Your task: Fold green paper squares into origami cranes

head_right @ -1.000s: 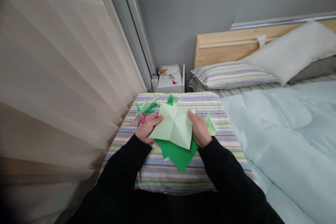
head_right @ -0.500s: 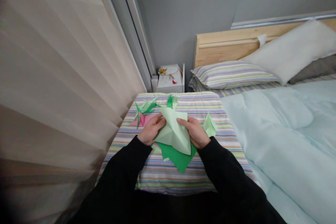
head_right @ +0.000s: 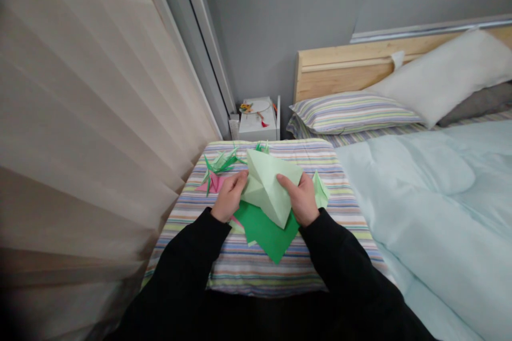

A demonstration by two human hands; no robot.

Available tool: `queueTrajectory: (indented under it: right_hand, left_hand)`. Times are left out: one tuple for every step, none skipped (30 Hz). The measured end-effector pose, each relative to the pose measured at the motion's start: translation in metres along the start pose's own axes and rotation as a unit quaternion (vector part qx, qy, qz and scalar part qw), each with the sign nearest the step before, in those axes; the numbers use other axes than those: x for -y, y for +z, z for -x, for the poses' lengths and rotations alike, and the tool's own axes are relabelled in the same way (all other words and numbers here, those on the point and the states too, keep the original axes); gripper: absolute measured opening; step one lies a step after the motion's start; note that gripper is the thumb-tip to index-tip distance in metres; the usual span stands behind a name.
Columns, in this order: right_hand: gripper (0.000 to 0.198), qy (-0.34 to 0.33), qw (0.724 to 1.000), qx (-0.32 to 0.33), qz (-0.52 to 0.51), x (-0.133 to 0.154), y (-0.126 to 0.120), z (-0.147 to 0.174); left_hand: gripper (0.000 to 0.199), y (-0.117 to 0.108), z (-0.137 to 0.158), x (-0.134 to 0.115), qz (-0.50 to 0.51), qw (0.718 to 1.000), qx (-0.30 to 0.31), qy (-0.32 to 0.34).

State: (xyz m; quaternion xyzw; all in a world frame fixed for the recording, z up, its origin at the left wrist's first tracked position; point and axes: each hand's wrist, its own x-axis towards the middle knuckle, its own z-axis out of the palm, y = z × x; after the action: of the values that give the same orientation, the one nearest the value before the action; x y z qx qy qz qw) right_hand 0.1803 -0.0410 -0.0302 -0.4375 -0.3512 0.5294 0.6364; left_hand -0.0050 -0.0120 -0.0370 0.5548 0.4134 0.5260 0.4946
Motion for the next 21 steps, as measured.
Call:
queueTrajectory:
  right_hand:
    - [0.036,-0.013,1.000,-0.005,0.016,-0.0014,-0.0009,-0.0007]
    - [0.036,-0.020,0.999,-0.002,0.031,-0.0026,-0.0016,-0.0011]
    - [0.036,-0.022,0.999,0.006,0.043,-0.0035,-0.0019,-0.0012]
    - [0.037,-0.022,0.998,0.018,0.051,-0.0043,-0.0020,-0.0010]
    - [0.037,-0.021,0.998,0.034,0.058,-0.0049,-0.0017,-0.0003]
    - [0.038,-0.017,0.996,0.055,0.065,-0.0053,-0.0011,0.0007]
    - [0.039,-0.011,0.994,0.081,0.075,-0.0057,-0.0005,0.0020]
    - [0.039,-0.003,0.990,0.112,0.086,-0.0061,0.0002,0.0034]
    - [0.039,0.005,0.985,0.142,0.098,-0.0065,0.0008,0.0047]
    - [0.039,0.013,0.980,0.169,0.109,-0.0069,0.0011,0.0057]
    - [0.038,0.018,0.975,0.188,0.119,-0.0074,0.0011,0.0064]
    - [0.037,0.019,0.971,0.200,0.127,-0.0079,0.0008,0.0066]
    - [0.037,0.013,0.970,0.201,0.135,-0.0084,0.0003,0.0063]
    - [0.036,0.001,0.971,0.193,0.144,-0.0089,-0.0003,0.0056]
    - [0.035,-0.017,0.971,0.180,0.156,-0.0093,-0.0009,0.0047]
    - [0.035,-0.037,0.971,0.162,0.170,-0.0096,-0.0012,0.0038]
    - [0.035,-0.058,0.971,0.144,0.184,-0.0096,-0.0012,0.0032]
    - [0.035,-0.074,0.969,0.129,0.196,-0.0094,-0.0009,0.0031]
    - [0.035,-0.083,0.968,0.122,0.204,-0.0088,-0.0003,0.0036]
    - [0.035,-0.083,0.967,0.126,0.207,-0.0078,0.0002,0.0046]
    - [0.035,-0.079,0.966,0.139,0.204,-0.0064,0.0004,0.0060]
  left_hand:
    - [0.032,-0.0001,0.0010,-0.0002,0.005,1.000,0.005,0.000]
    - [0.033,-0.0002,0.0018,-0.0004,0.008,1.000,0.012,0.002]
    - [0.032,-0.0002,0.0023,-0.0008,0.003,1.000,0.019,0.006]
    - [0.031,-0.0003,0.0026,-0.0011,-0.011,1.000,0.027,0.011]
    - [0.030,-0.0004,0.0027,-0.0014,-0.031,0.999,0.037,0.017]
    - [0.028,-0.0005,0.0026,-0.0016,-0.051,0.997,0.047,0.022]
    - [0.025,-0.0006,0.0026,-0.0018,-0.068,0.996,0.056,0.028]
    - [0.023,-0.0006,0.0026,-0.0021,-0.078,0.994,0.063,0.032]
    - [0.021,-0.0005,0.0029,-0.0026,-0.080,0.994,0.072,0.034]
    - [0.020,-0.0002,0.0034,-0.0032,-0.073,0.993,0.082,0.032]
    - [0.019,0.0002,0.0041,-0.0040,-0.057,0.994,0.087,0.028]
    - [0.020,0.0007,0.0050,-0.0050,-0.029,0.996,0.088,0.020]
    - [0.025,0.0014,0.0059,-0.0061,0.009,0.997,0.082,0.009]
    - [0.033,0.0022,0.0066,-0.0070,0.047,0.996,0.074,-0.002]
    - [0.042,0.0032,0.0071,-0.0075,0.087,0.994,0.065,-0.013]
    - [0.051,0.0042,0.0071,-0.0077,0.122,0.990,0.060,-0.022]
    - [0.057,0.0054,0.0068,-0.0075,0.149,0.987,0.060,-0.030]
    - [0.058,0.0065,0.0061,-0.0070,0.167,0.983,0.062,-0.038]
    - [0.056,0.0076,0.0051,-0.0064,0.175,0.982,0.062,-0.045]
    - [0.052,0.0086,0.0041,-0.0062,0.181,0.980,0.061,-0.052]
    - [0.048,0.0093,0.0029,-0.0067,0.186,0.979,0.054,-0.058]
